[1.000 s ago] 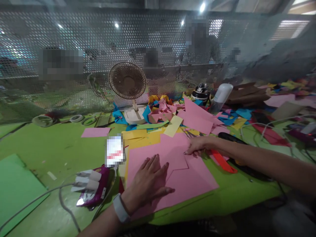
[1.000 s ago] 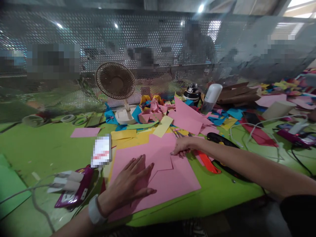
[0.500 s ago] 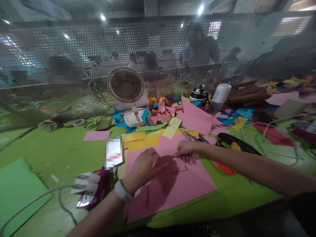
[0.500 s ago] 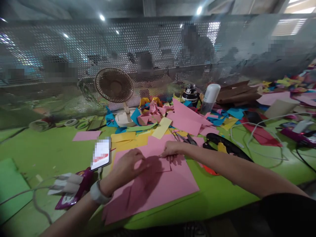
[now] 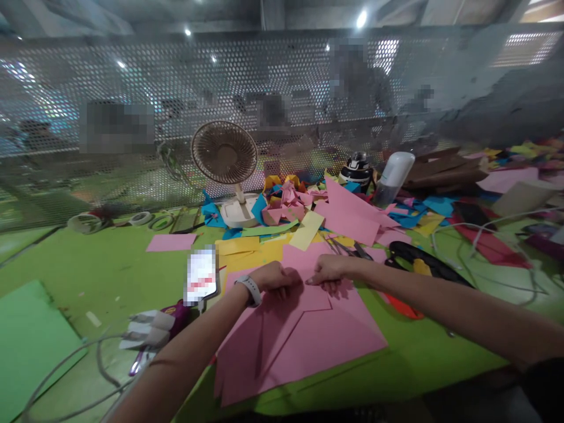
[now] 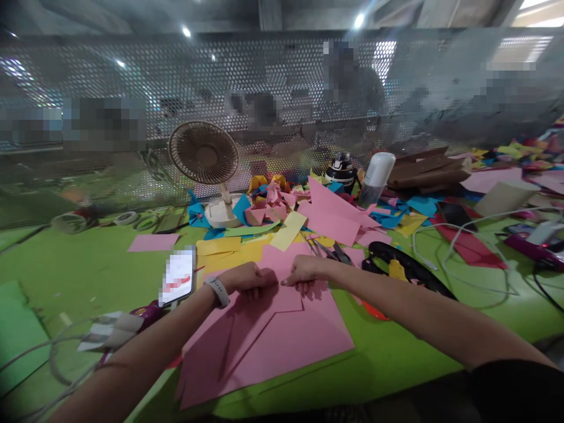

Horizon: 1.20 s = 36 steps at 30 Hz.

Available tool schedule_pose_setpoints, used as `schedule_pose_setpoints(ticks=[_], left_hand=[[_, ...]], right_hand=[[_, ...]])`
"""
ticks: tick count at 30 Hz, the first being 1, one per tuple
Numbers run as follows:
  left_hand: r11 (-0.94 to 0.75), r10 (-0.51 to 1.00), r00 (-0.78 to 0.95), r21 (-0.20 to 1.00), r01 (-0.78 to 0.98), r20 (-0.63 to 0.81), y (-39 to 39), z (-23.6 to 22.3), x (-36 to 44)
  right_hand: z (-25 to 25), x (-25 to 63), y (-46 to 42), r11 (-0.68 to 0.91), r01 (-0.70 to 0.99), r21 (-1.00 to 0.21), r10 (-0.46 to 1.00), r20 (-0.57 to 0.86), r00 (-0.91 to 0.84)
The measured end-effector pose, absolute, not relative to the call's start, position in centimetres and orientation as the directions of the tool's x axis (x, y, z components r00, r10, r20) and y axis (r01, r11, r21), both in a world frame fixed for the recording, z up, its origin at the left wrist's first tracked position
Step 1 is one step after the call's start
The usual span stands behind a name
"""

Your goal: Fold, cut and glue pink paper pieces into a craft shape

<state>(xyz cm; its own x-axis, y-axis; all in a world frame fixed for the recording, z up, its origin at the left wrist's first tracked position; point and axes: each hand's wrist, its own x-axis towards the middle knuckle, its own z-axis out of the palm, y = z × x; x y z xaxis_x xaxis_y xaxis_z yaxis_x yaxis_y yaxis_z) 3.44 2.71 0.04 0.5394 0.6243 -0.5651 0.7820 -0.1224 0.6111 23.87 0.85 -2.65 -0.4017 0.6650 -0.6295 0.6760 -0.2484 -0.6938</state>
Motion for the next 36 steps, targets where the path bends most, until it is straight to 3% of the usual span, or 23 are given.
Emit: schedule_pose_setpoints(ticks=[11,17,24,27,29,33,36], left_hand=[[-0.028,0.710,0.377,0.511,0.859,-0.594,3.2,-0.4,-2.1],[0.062,0.709,0.330,0.522,0.851,-0.624,2.9,-0.3,-3.7],[0.023,0.722,0.347,0.522,0.852,-0.598,2.5,0.6,-3.8],[0.000,0.731,0.357,0.523,0.852,-0.582,2.5,1.1,-3.4],[-0.009,0.755,0.358,0.537,0.843,-0.550,2.5,1.5,-3.0],[0.001,0.777,0.398,0.634,0.774,-0.487,2.7,2.1,-2.1],[0.030,0.775,0.421,0.693,0.720,-0.472,2.9,2.2,-1.7]], right_hand=[[-2.3,23.9,0.7,-0.232,0.683,-0.693,0.643,-0.636,-0.427],[-2.4,23.9,0.6,-0.210,0.692,-0.691,0.636,-0.634,-0.440],[-2.2,24.0,0.2,-0.154,0.722,-0.675,0.673,-0.606,-0.424],[-1.4,24.0,-0.8,-0.084,0.739,-0.668,0.768,-0.516,-0.380],[-0.7,23.7,-1.9,0.020,0.756,-0.655,0.866,-0.366,-0.340],[-0.2,22.6,-3.9,0.335,0.839,-0.430,0.924,-0.024,-0.381],[-0.2,22.3,-4.4,0.331,0.878,-0.347,0.928,-0.050,-0.370]])
